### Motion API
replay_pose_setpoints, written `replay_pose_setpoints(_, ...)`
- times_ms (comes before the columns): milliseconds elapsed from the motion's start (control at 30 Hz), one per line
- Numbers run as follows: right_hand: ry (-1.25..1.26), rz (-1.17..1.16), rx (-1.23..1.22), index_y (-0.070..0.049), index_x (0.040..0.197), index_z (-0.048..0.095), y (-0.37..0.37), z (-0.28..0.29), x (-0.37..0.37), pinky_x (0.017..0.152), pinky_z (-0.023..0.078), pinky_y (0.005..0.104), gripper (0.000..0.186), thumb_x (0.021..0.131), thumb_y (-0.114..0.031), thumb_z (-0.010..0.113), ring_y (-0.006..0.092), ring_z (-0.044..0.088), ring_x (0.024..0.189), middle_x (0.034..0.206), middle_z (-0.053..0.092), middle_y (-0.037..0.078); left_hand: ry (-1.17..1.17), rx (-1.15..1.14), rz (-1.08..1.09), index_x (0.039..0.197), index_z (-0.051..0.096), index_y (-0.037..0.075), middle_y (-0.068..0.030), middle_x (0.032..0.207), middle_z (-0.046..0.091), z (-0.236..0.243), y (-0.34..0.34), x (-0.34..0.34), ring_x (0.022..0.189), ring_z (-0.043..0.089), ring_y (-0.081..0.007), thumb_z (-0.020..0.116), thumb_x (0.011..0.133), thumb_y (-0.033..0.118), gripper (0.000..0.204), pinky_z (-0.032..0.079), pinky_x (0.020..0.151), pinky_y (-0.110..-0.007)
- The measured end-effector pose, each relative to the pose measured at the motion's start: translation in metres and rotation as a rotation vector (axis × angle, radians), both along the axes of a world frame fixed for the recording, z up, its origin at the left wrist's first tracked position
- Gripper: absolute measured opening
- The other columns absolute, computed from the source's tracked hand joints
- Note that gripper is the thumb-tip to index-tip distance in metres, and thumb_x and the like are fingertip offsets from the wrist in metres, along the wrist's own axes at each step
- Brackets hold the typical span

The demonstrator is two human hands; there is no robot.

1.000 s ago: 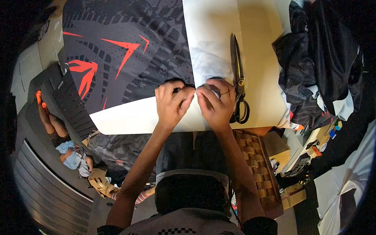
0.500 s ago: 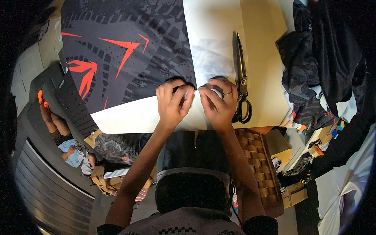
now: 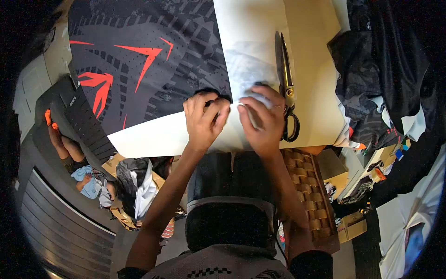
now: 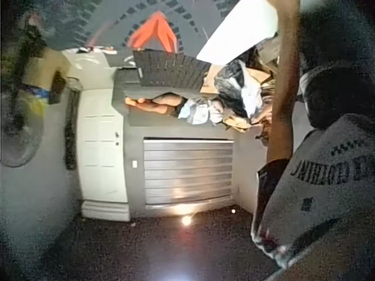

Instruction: Cutting out printed patterns from a sheet of fabric using scissors.

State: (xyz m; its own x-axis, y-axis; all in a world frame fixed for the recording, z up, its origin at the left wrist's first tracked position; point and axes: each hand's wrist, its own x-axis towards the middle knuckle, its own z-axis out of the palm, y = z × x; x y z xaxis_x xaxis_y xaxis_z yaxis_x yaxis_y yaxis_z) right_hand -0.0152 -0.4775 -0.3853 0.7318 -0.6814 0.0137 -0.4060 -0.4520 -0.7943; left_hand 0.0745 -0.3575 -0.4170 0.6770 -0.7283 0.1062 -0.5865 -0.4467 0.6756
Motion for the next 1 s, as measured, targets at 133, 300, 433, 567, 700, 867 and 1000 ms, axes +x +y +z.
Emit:
replay_pose_setpoints(133, 0.065, -0.199, 0.038, -0.002, 0.096, 0.064, -0.008, 0.044, -0.028, 0.079, 0.046, 0.0284, 0.015, 0.081, -0.001, 0.065, 0.0205, 0.056, 0.088, 0.101, 0.062, 0.009, -0.01, -0.014, 0.008, 0.092, 0.065, 0.012, 0.0003, 0.1, 0.056, 0.001, 0.0, -0.003, 0.088, 0.051, -0.0196, 0.066, 0.08, 0.014, 0.012, 0.036, 0.082, -0.032)
replay_pose_setpoints(300, 0.273, -0.356, 0.313, -0.001, 0.096, 0.065, -0.002, 0.062, -0.046, 0.074, 0.046, 0.0255, 0.014, 0.082, -0.002, 0.065, 0.0165, 0.055, 0.078, 0.094, 0.064, 0.007, -0.009, -0.031, 0.005, 0.092, 0.065, 0.012, 0.0005, 0.099, 0.056, 0.002, -0.001, -0.002, 0.087, 0.051, -0.0197, 0.066, 0.08, 0.014, 0.012, 0.036, 0.082, -0.032)
replay_pose_setpoints(433, 0.18, -0.238, 0.292, -0.002, 0.098, 0.066, 0.004, 0.039, -0.027, 0.058, 0.039, 0.0214, 0.018, 0.081, -0.002, 0.068, 0.01, 0.046, 0.061, 0.077, 0.06, 0.0, -0.023, -0.03, 0.017, 0.091, 0.065, 0.012, 0.0005, 0.098, 0.056, 0.002, -0.001, -0.003, 0.087, 0.05, -0.0195, 0.066, 0.08, 0.014, 0.012, 0.036, 0.081, -0.032)
replay_pose_setpoints(567, 0.178, -0.099, 0.299, -0.005, 0.097, 0.069, -0.005, 0.02, -0.011, 0.051, 0.033, 0.0214, 0.02, 0.078, -0.001, 0.07, 0.0085, 0.04, 0.055, 0.068, 0.053, -0.003, -0.003, -0.032, 0.019, 0.09, 0.065, 0.012, 0.0007, 0.098, 0.056, 0.002, 0.0, -0.005, 0.086, 0.05, -0.0194, 0.067, 0.079, 0.014, 0.011, 0.036, 0.081, -0.031)
replay_pose_setpoints(700, 0.204, 0.061, 0.245, -0.007, 0.095, 0.07, -0.018, 0.011, -0.003, 0.048, 0.029, 0.0227, 0.02, 0.076, -0.001, 0.071, 0.0085, 0.036, 0.052, 0.064, 0.048, -0.004, 0.002, -0.046, 0.026, 0.089, 0.065, 0.012, 0.0009, 0.098, 0.056, 0.002, -0.002, -0.003, 0.086, 0.05, -0.0192, 0.067, 0.079, 0.014, 0.01, 0.036, 0.08, -0.031)
replay_pose_setpoints(867, 0.223, 0.192, 0.155, -0.008, 0.092, 0.071, -0.029, 0.008, -0.002, 0.047, 0.029, 0.0244, 0.019, 0.075, 0.0, 0.071, 0.0094, 0.035, 0.051, 0.062, 0.044, -0.003, -0.014, -0.044, 0.033, 0.089, 0.066, 0.012, 0.0003, 0.099, 0.056, 0.003, -0.003, -0.004, 0.086, 0.05, -0.0191, 0.068, 0.078, 0.013, 0.011, 0.036, 0.08, -0.031)
replay_pose_setpoints(1000, 0.234, 0.259, 0.095, -0.007, 0.091, 0.07, -0.032, 0.006, -0.001, 0.047, 0.029, 0.025, 0.018, 0.075, 0.0, 0.071, 0.0099, 0.034, 0.051, 0.061, 0.044, -0.002, -0.017, -0.043, 0.023, 0.089, 0.067, 0.01, -0.0019, 0.1, 0.058, 0.004, -0.002, -0.003, 0.086, 0.048, -0.0195, 0.07, 0.076, 0.012, 0.013, 0.035, 0.081, -0.03)
